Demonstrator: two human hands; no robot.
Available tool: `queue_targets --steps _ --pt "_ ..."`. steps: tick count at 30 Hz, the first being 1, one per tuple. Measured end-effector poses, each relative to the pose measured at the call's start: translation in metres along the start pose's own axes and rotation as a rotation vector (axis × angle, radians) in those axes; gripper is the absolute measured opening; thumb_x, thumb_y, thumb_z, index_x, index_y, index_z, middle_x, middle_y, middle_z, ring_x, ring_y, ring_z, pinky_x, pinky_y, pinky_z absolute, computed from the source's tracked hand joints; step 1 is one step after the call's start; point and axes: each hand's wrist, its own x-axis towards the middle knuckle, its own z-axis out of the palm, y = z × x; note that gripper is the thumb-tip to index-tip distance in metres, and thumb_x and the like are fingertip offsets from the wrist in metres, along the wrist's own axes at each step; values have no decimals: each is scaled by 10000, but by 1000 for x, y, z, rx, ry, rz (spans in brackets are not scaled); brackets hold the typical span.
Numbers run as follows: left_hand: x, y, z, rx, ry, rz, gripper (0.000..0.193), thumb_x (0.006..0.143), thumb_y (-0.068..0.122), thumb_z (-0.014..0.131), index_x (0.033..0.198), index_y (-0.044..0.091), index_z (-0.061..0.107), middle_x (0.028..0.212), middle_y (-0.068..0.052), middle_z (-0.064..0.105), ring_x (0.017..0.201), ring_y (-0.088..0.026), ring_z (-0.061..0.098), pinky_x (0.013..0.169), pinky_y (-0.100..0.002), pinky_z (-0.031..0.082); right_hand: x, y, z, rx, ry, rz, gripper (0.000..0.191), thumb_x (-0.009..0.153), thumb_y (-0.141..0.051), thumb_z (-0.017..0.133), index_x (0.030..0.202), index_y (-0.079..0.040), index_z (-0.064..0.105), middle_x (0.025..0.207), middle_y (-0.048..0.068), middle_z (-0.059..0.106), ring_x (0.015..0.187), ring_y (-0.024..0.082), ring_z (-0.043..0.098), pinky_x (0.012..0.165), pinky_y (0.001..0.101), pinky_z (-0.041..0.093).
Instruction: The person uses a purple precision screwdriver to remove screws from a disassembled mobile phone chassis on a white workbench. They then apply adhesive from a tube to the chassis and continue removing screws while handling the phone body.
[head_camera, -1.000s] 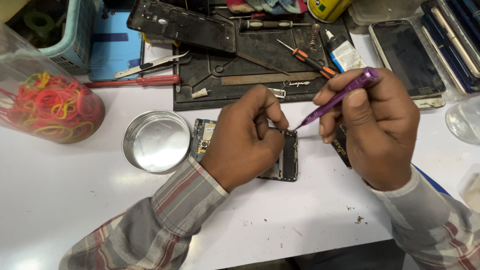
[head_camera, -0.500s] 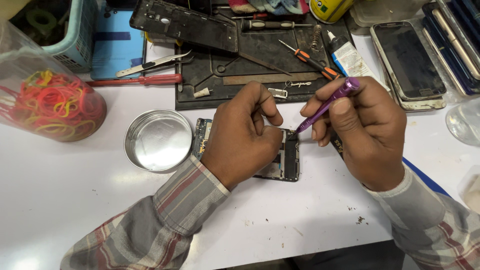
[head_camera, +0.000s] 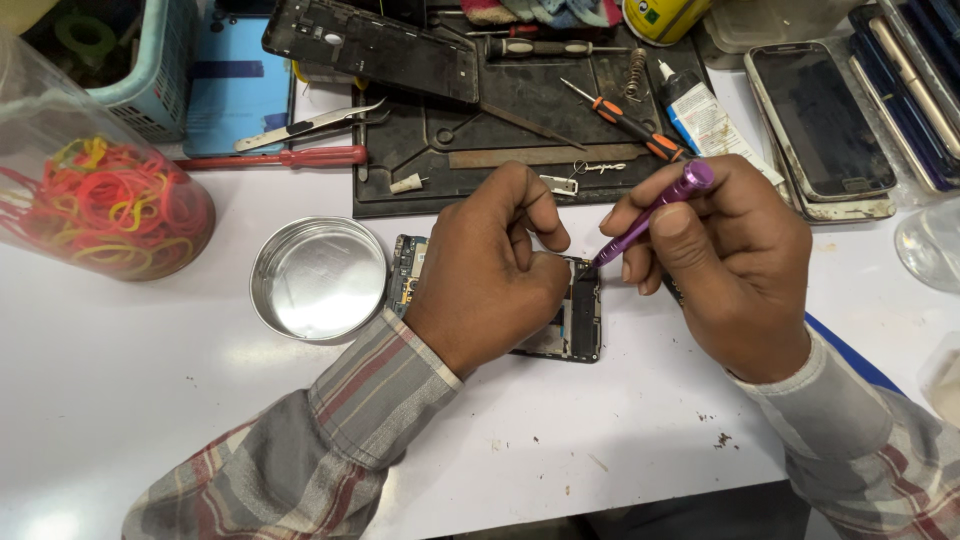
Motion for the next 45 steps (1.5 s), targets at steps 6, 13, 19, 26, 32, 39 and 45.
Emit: queue_targets --steps 6,13,19,26,32,39,45 --pt "0 1 -1 3 -19 -9 225 705 -15 660 899 47 565 795 -13 685 493 -36 472 433 -249 376 0 -2 1 -96 3 -35 197 1109 -168 614 1187 7 569 1029 140 726 749 82 684 630 194 569" --pt "-4 2 -1 -46 -172 138 287 803 61 697 1088 38 723 890 -23 734 610 -68 537 543 -245 468 2 -5 3 -121 -10 -65 186 1111 -156 626 1167 21 620 1007 55 631 745 56 635 621 173 521" --pt "-3 1 3 21 -165 168 235 957 226 722 1114 58 771 857 -58 730 661 -121 663 587 -291 525 4 -6 5 -126 -12 -68 190 1107 -151 635 1179 25 627 966 37 628 699 31 570 605 160 477" --pt "-2 -3 4 82 -154 177 201 939 220 736 1079 84 782 841 -57 735 657 -150 692 585 -306 534 5 1 10 -17 44 -118 245 1047 -148 706 1112 -3 519 1002 74 653 721 47 585 596 171 488" --pt "-2 -5 6 34 -119 189 197 916 195 754 1057 58 759 862 -51 728 648 -124 668 578 -286 534 6 6 5 60 13 -83 179 1108 -125 682 1075 17 577 977 125 698 626 63 596 531 180 494" --pt "-4 -5 4 -57 -167 111 197 872 143 767 1023 31 709 795 -26 659 592 -71 556 531 -255 472 10 5 1 12 -104 19 279 1120 -206 567 1176 44 677 1063 144 759 612 60 578 540 196 491" --pt "-3 -6 3 -75 -151 181 152 931 126 748 1052 35 729 806 -2 640 628 -71 510 560 -256 436 7 3 5 20 -60 68 313 1110 -203 542 1262 48 650 1048 112 743 655 62 588 570 198 491"
